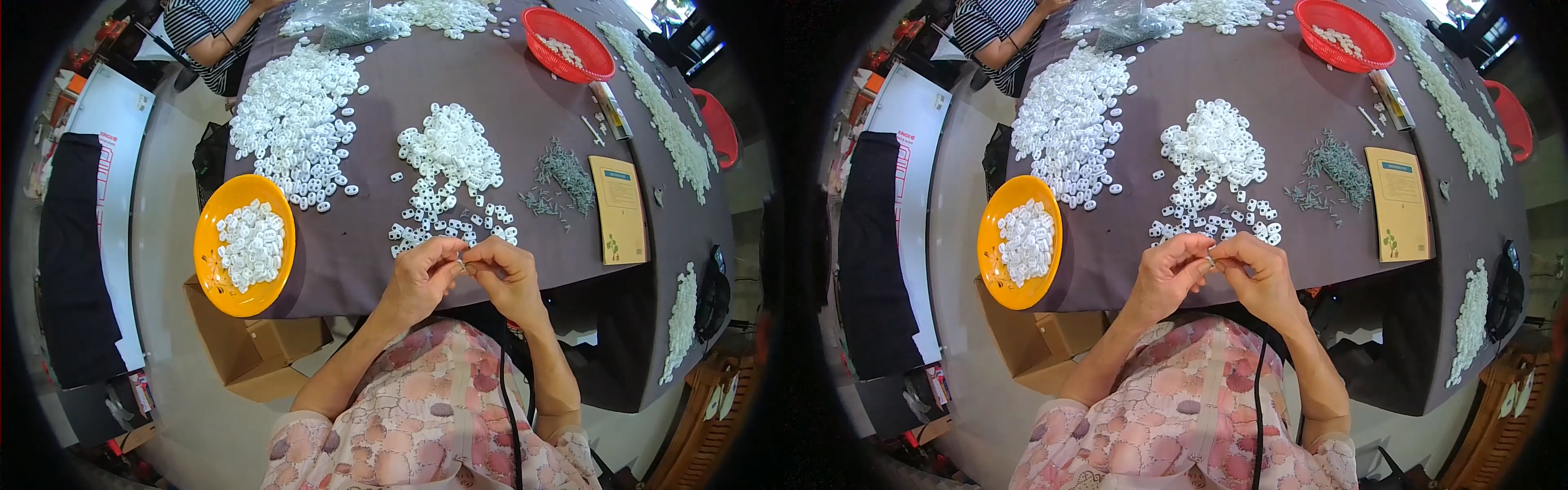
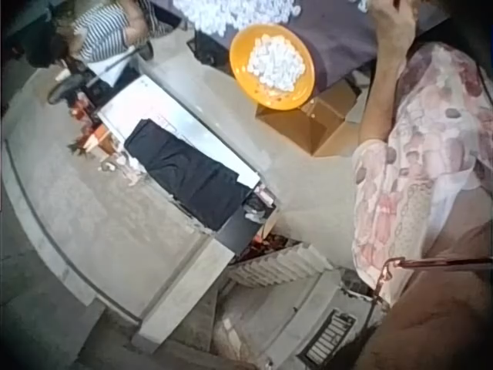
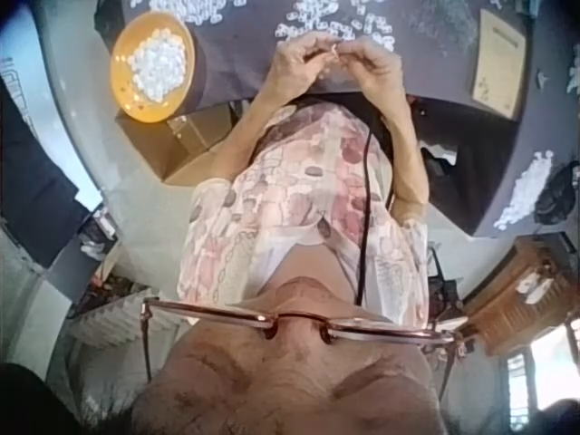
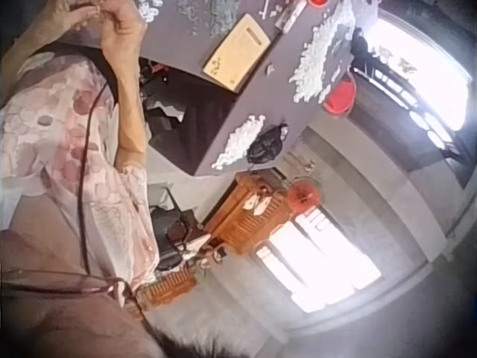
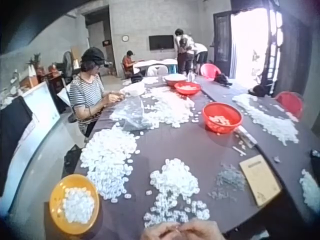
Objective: The person assembles small plastic components by joining them together by hand.
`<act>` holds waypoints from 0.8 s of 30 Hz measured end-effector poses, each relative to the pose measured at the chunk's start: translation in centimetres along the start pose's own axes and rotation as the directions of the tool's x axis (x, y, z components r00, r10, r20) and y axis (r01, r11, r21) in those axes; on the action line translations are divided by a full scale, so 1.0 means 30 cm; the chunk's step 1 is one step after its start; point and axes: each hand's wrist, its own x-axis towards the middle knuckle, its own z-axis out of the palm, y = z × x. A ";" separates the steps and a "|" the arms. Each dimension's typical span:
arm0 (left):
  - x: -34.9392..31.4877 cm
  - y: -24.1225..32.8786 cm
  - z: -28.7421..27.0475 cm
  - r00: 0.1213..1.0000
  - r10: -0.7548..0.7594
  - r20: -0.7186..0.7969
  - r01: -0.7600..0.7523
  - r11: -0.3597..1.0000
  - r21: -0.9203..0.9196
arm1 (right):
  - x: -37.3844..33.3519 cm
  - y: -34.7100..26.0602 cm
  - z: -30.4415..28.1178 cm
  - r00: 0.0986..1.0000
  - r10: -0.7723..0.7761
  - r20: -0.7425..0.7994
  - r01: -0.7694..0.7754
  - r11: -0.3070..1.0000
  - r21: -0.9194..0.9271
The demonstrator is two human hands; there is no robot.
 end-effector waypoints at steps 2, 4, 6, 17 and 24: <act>-0.001 0.002 0.003 1.000 -0.030 0.006 0.030 0.999 -0.015 | 0.004 -0.016 -0.005 0.999 -0.045 0.014 0.046 0.993 -0.110; 0.004 -0.009 0.006 1.000 -0.002 0.008 0.002 1.000 0.024 | 0.009 -0.026 -0.001 0.996 -0.048 0.072 0.067 0.954 -0.291; 0.005 -0.020 0.011 1.000 0.029 0.010 -0.030 0.998 0.063 | 0.007 0.001 0.006 0.999 0.031 0.036 -0.026 0.991 -0.132; -0.013 -0.046 0.023 0.964 -0.264 -0.019 0.250 0.933 -0.259 | -0.014 0.041 0.002 0.999 0.041 -0.005 -0.042 0.997 -0.071; -0.021 -0.045 0.033 0.988 -0.124 -0.095 0.117 0.990 -0.083 | -0.010 0.021 0.012 0.999 0.045 -0.003 -0.045 0.982 -0.181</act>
